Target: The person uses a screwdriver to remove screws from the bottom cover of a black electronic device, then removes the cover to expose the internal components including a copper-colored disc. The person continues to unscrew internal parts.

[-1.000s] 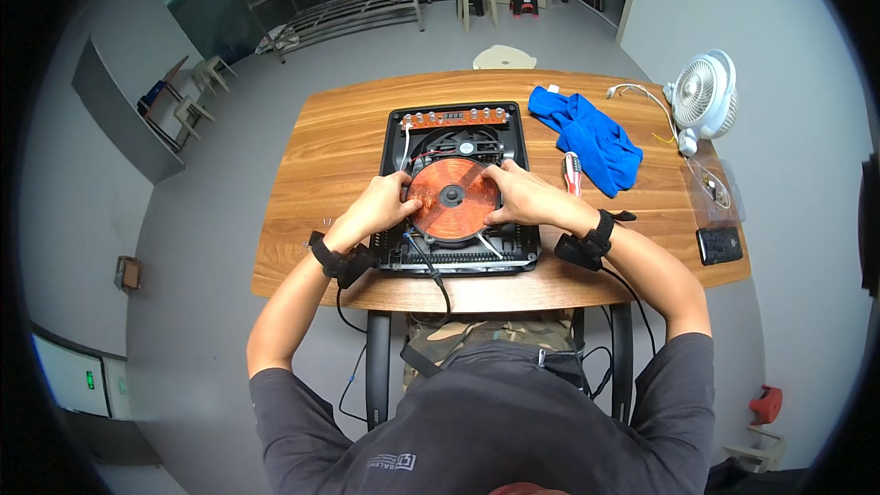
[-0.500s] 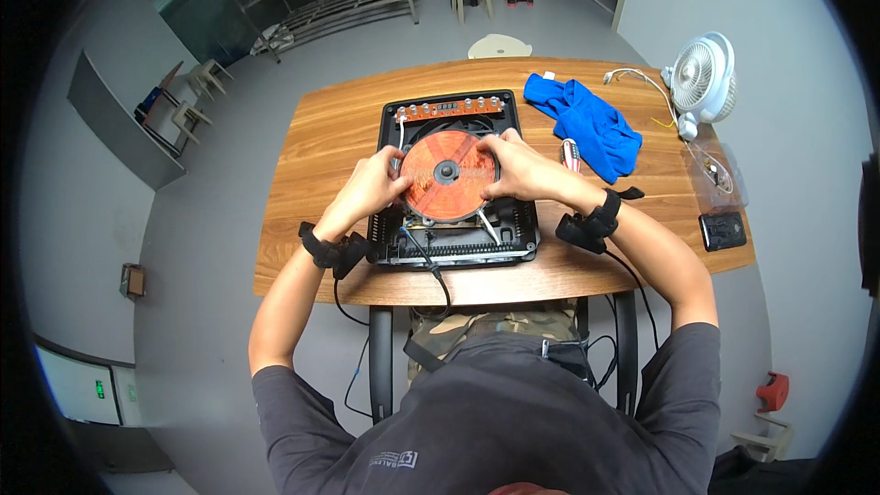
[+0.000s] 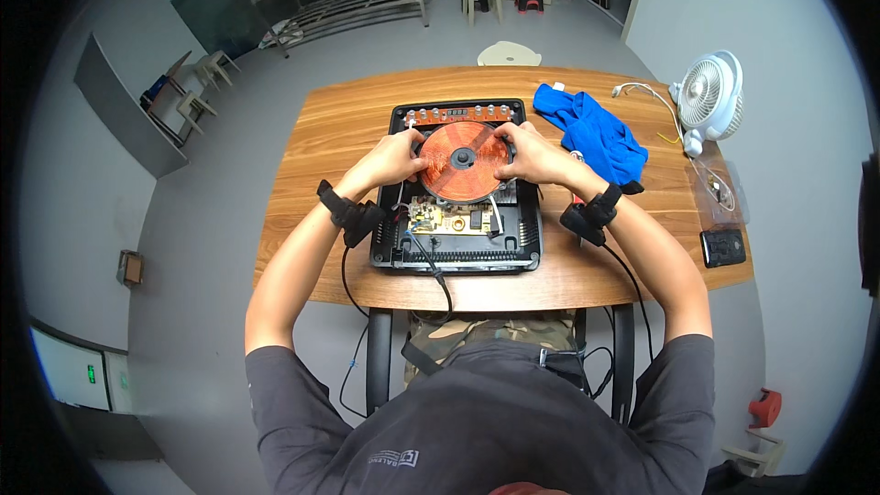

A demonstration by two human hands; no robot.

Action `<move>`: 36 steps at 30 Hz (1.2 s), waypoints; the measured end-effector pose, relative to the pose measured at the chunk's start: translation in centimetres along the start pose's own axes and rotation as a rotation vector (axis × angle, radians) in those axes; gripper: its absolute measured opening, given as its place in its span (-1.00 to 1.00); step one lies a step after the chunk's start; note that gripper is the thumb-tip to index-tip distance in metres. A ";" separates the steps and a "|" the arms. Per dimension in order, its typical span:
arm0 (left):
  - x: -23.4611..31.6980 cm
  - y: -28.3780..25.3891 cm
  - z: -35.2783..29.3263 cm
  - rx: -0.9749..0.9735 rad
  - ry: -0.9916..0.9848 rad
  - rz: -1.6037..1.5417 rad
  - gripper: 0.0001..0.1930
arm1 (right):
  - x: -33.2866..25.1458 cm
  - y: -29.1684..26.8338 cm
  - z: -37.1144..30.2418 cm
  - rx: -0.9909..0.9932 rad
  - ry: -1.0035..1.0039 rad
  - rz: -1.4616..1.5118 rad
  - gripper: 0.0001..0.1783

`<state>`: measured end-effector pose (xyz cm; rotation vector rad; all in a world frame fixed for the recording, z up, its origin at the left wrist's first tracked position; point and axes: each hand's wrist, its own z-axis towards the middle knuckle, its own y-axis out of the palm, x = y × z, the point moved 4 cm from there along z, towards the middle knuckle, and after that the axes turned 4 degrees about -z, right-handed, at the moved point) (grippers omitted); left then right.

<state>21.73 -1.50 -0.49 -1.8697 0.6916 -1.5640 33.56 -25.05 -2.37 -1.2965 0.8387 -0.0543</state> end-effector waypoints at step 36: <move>-1.8 2.4 -4.9 -0.092 0.214 0.385 -0.86 | 0.2 1.5 0.0 0.073 -0.014 -0.022 -0.23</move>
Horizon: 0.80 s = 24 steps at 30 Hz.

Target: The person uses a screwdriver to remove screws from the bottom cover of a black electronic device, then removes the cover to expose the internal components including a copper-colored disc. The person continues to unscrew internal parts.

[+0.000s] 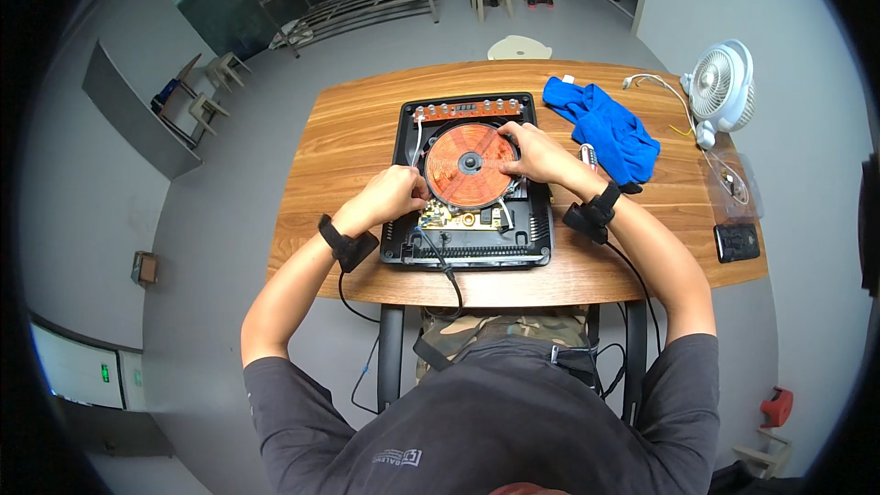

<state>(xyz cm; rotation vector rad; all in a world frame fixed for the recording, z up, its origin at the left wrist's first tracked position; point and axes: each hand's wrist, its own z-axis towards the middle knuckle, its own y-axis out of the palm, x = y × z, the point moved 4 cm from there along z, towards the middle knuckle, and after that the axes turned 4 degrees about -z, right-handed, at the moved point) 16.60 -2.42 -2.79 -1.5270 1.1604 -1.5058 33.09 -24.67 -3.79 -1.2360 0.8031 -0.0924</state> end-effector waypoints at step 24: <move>0.6 0.4 0.2 0.051 0.237 0.081 -0.88 | -0.4 -0.2 -0.3 -0.046 0.016 -0.024 -0.23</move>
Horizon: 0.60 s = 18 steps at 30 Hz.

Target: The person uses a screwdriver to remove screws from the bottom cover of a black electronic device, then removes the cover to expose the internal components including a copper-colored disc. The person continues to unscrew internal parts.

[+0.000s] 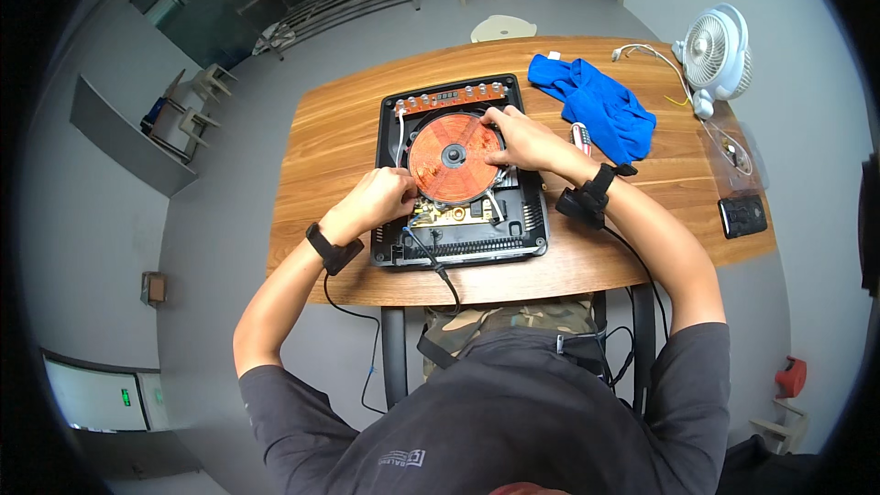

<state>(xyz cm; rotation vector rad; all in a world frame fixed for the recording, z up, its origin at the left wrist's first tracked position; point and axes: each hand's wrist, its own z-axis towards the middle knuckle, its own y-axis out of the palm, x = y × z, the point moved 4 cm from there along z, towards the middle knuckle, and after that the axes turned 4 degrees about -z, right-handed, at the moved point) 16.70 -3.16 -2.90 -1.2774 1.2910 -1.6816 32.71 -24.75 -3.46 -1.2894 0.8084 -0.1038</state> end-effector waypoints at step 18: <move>-0.2 0.0 0.5 -0.019 -0.015 -0.094 -0.88 | 0.5 0.4 0.2 -0.005 -0.025 0.022 -0.23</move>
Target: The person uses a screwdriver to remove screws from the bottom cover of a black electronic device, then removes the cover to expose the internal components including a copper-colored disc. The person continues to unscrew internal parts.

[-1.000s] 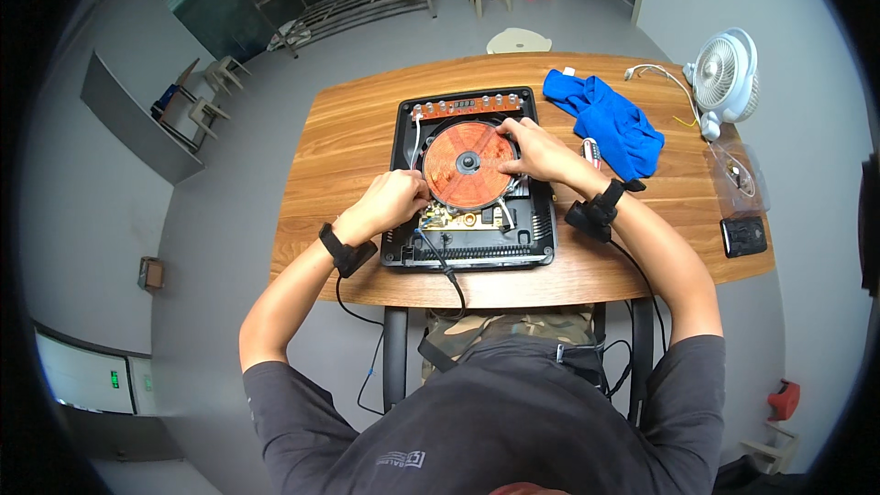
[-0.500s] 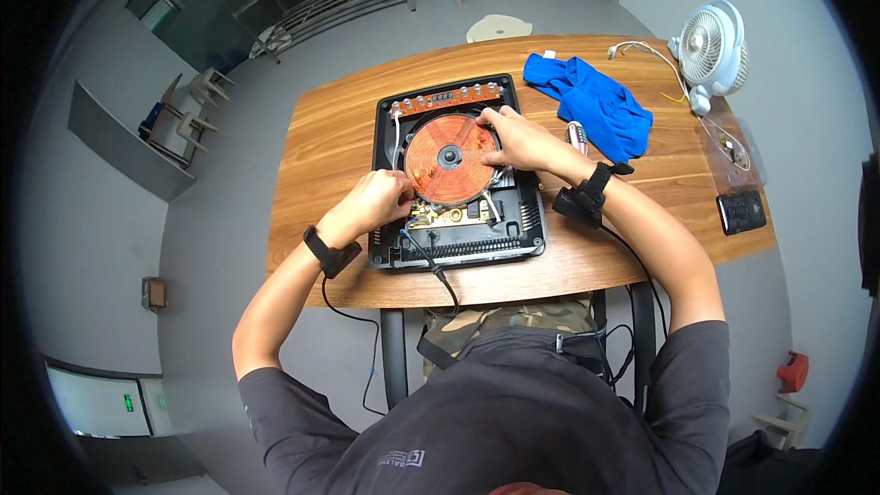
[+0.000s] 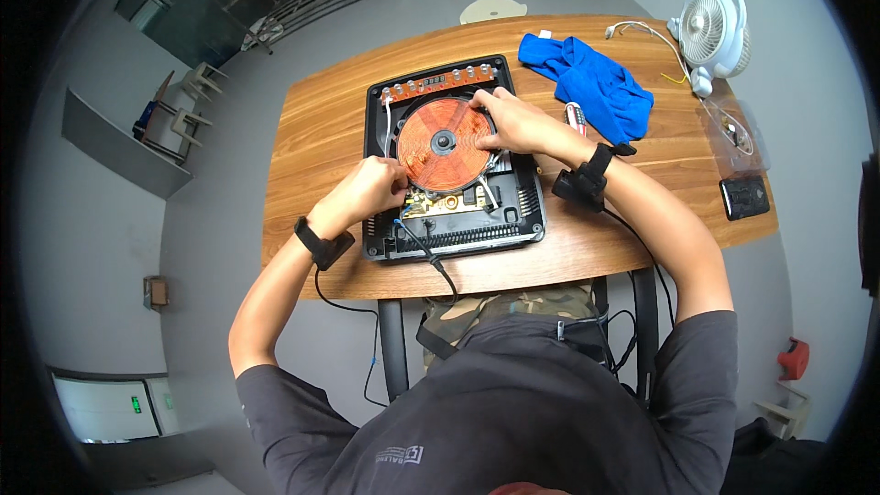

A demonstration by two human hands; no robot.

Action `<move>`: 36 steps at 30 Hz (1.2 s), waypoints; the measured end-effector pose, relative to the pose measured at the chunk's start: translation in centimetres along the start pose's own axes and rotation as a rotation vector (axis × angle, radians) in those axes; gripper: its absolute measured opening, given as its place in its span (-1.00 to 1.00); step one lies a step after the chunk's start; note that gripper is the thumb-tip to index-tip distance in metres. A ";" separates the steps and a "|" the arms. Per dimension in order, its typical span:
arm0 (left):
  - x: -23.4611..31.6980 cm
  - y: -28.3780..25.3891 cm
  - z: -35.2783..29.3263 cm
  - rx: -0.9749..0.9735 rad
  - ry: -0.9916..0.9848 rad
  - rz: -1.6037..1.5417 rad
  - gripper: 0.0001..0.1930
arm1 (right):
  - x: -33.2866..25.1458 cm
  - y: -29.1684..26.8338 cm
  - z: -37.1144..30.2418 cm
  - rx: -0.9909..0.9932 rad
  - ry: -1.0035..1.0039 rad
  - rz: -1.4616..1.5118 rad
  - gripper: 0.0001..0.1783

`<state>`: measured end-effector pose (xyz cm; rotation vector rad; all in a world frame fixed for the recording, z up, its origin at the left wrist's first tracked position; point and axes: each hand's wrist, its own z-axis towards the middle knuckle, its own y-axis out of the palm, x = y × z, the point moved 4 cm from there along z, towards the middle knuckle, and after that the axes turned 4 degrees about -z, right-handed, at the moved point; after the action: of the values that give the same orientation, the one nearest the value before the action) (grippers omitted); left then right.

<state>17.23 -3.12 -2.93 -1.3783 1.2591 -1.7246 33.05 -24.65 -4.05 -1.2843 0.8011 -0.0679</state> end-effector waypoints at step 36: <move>-3.2 -1.0 0.5 0.200 -0.275 0.006 -0.87 | -0.5 -0.3 -0.4 0.000 0.083 -0.026 -0.13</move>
<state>18.74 -0.09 -3.28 -1.4317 0.9142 -1.5475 32.59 -24.86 -3.62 -1.2983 0.8559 -0.1429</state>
